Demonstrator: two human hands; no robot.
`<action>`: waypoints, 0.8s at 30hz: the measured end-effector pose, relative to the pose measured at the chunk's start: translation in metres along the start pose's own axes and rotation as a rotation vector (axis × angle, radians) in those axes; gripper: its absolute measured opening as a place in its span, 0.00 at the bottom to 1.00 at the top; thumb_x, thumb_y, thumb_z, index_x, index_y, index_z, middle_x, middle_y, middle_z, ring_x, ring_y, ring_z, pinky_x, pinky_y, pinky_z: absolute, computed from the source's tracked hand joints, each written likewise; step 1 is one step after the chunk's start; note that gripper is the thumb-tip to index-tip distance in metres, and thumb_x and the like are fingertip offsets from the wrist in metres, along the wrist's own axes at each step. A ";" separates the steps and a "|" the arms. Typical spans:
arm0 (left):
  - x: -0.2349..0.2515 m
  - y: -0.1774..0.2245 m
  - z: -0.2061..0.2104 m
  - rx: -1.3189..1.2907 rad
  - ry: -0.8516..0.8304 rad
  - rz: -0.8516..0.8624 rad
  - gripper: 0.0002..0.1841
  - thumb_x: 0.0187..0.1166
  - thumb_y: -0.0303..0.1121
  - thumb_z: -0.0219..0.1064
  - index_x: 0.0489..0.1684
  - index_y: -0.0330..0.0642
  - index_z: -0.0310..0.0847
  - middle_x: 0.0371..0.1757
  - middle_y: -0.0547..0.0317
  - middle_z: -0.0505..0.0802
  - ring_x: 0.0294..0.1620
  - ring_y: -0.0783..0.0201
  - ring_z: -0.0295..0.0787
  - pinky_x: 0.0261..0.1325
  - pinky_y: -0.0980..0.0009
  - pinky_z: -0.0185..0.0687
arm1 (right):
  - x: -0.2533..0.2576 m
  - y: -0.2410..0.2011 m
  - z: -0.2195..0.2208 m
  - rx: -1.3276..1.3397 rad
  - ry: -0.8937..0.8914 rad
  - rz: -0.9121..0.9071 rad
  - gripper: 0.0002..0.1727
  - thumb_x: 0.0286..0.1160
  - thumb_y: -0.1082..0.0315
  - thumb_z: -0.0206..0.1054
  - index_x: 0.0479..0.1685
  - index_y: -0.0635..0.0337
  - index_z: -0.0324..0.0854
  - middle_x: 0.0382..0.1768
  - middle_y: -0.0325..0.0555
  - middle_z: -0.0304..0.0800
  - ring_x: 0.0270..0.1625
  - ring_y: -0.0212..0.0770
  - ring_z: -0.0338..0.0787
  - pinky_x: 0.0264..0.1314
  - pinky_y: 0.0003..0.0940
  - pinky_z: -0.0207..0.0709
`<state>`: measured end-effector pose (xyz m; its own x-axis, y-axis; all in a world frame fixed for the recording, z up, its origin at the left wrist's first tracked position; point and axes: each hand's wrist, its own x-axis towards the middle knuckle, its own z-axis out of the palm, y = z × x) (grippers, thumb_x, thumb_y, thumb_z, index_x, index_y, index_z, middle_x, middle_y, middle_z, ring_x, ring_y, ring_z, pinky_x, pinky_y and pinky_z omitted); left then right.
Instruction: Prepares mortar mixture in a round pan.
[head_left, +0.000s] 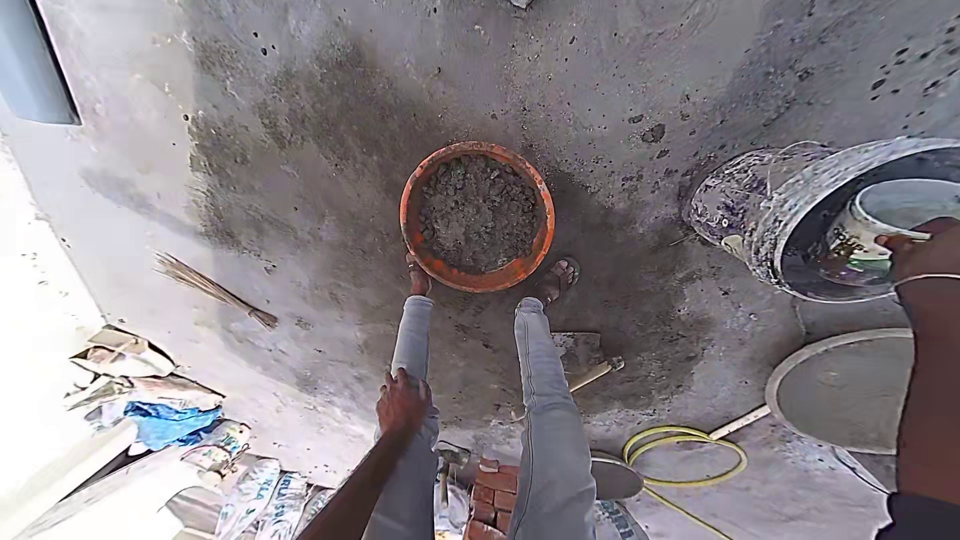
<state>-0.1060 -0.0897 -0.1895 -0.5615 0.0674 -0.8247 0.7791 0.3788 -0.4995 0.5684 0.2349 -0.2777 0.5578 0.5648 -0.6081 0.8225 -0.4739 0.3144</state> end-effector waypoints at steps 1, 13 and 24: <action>-0.003 0.002 0.000 -0.008 0.004 -0.009 0.37 0.80 0.61 0.58 0.82 0.43 0.70 0.84 0.34 0.73 0.71 0.38 0.83 0.65 0.43 0.82 | 0.018 -0.011 0.011 -0.069 -0.044 -0.036 0.24 0.89 0.60 0.62 0.65 0.78 0.76 0.60 0.90 0.79 0.67 0.89 0.79 0.61 0.87 0.69; -0.017 0.032 0.005 0.025 0.084 -0.081 0.34 0.79 0.60 0.62 0.75 0.44 0.76 0.78 0.35 0.78 0.71 0.37 0.83 0.63 0.40 0.82 | 0.073 -0.077 0.064 0.015 -0.159 -0.245 0.29 0.82 0.71 0.67 0.77 0.83 0.67 0.76 0.85 0.70 0.83 0.80 0.68 0.84 0.76 0.55; -0.015 0.025 -0.005 0.112 0.121 -0.032 0.35 0.79 0.61 0.61 0.77 0.43 0.74 0.77 0.32 0.78 0.70 0.36 0.83 0.63 0.40 0.82 | -0.027 0.027 0.027 0.391 0.135 -0.031 0.23 0.86 0.60 0.65 0.69 0.70 0.76 0.63 0.73 0.85 0.69 0.71 0.85 0.74 0.69 0.72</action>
<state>-0.0794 -0.0764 -0.1888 -0.6106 0.1702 -0.7734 0.7828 0.2777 -0.5569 0.5724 0.1883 -0.2723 0.5645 0.6538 -0.5039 0.7495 -0.6617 -0.0189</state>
